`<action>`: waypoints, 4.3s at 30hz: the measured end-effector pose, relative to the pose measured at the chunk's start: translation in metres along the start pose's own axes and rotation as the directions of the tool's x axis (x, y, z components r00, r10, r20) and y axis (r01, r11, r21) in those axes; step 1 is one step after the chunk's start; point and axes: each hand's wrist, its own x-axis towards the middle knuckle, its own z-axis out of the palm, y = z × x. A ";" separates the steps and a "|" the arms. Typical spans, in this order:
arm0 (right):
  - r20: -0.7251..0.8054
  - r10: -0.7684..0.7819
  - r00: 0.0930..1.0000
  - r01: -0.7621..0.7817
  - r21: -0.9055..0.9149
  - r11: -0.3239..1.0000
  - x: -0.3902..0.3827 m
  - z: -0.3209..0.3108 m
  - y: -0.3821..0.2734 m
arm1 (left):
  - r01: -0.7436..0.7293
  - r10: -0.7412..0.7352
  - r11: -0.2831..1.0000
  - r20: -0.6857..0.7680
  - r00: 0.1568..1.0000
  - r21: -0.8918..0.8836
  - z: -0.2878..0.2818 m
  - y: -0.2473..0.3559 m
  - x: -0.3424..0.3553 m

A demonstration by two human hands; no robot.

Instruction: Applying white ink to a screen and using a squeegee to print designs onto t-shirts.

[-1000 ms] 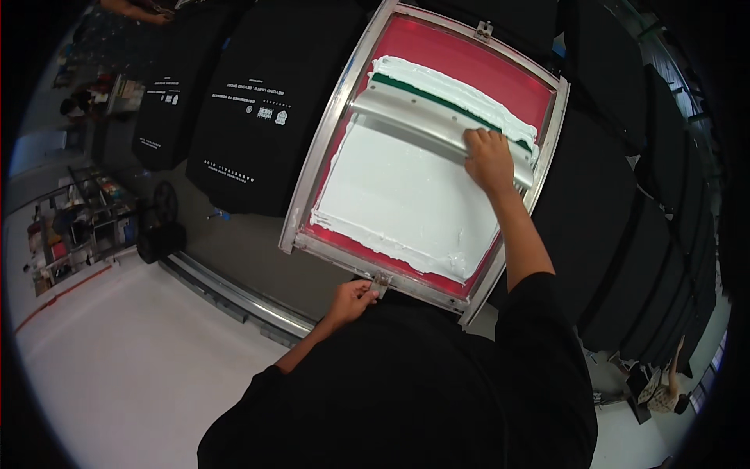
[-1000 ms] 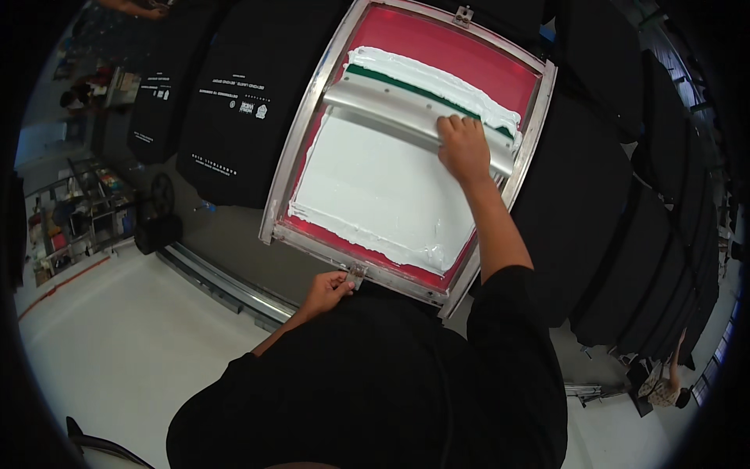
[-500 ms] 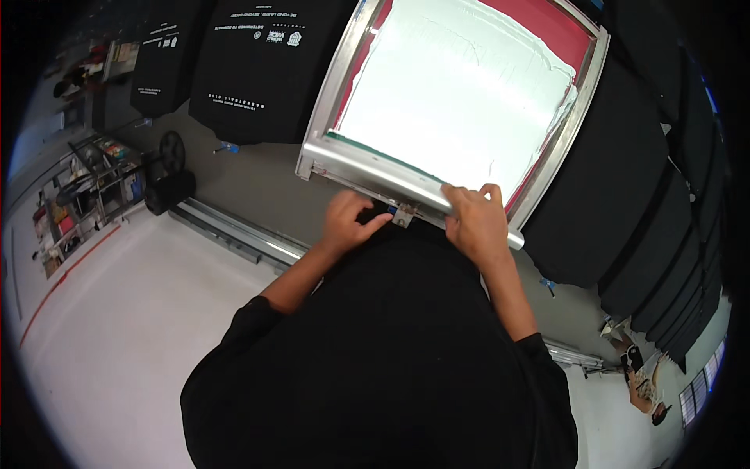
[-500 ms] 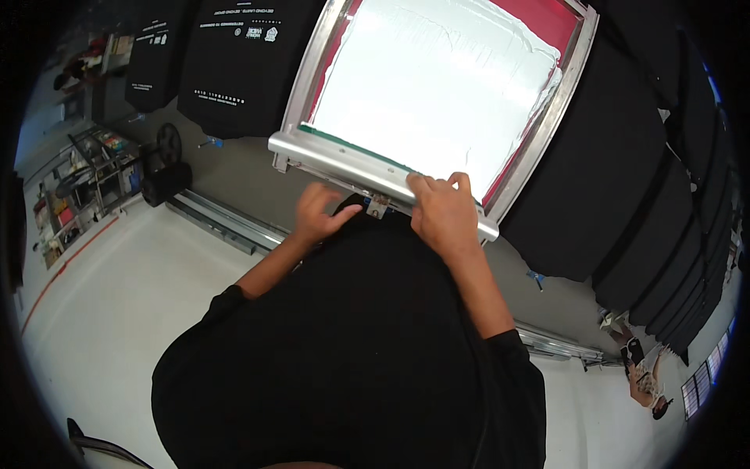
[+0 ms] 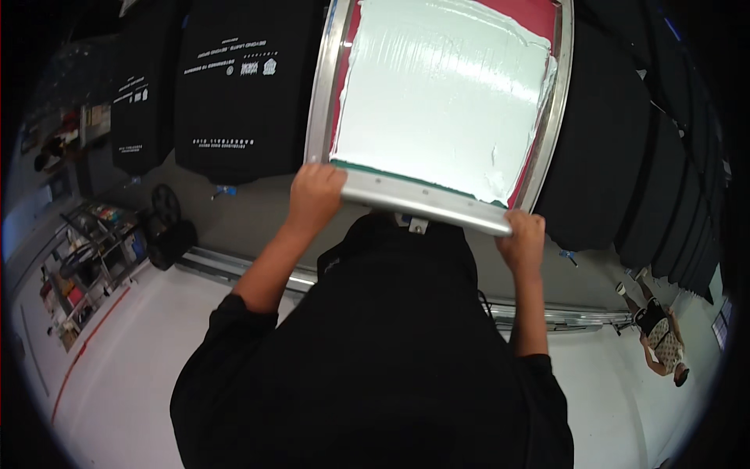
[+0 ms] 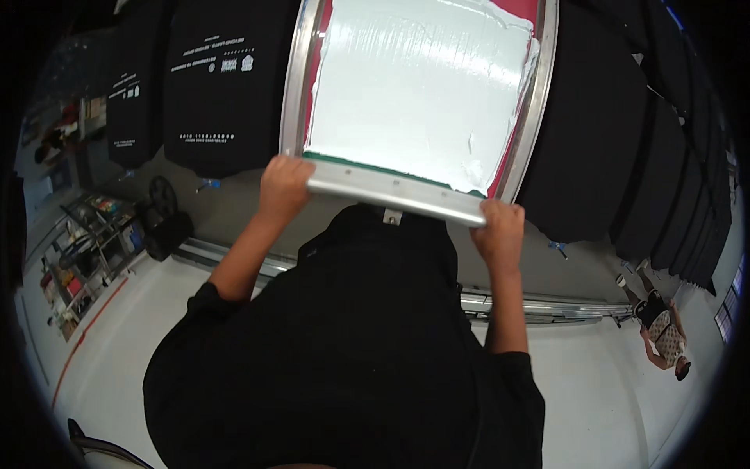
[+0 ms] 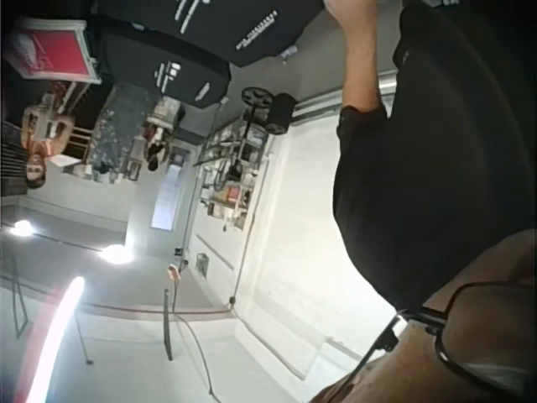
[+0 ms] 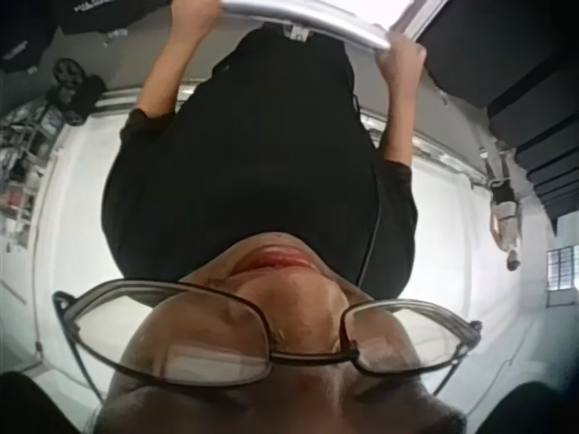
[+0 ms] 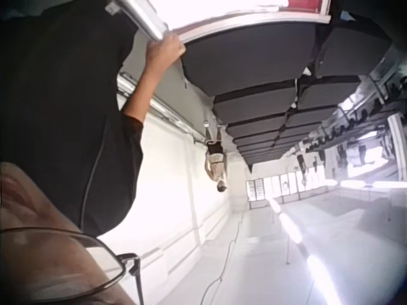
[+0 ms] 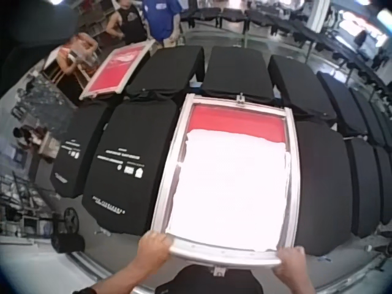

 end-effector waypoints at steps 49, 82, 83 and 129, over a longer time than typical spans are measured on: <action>-0.158 0.155 0.975 -0.190 -0.245 0.951 0.296 -0.060 0.103 | -0.071 0.097 0.977 -0.120 0.988 0.201 -0.015 -0.068 0.345; 0.152 0.265 0.952 -0.248 -0.121 0.961 0.349 -0.118 0.113 | -0.079 0.049 0.987 0.208 0.977 0.137 -0.071 -0.058 0.399; 0.189 0.272 0.943 -0.253 -0.120 0.960 0.354 -0.124 0.115 | -0.097 0.062 0.987 0.251 0.966 0.129 -0.078 -0.058 0.403; 0.101 -0.069 0.992 0.072 -0.020 0.997 0.068 -0.007 -0.061 | 0.376 -0.142 0.775 0.440 0.887 -0.508 0.108 0.126 -0.037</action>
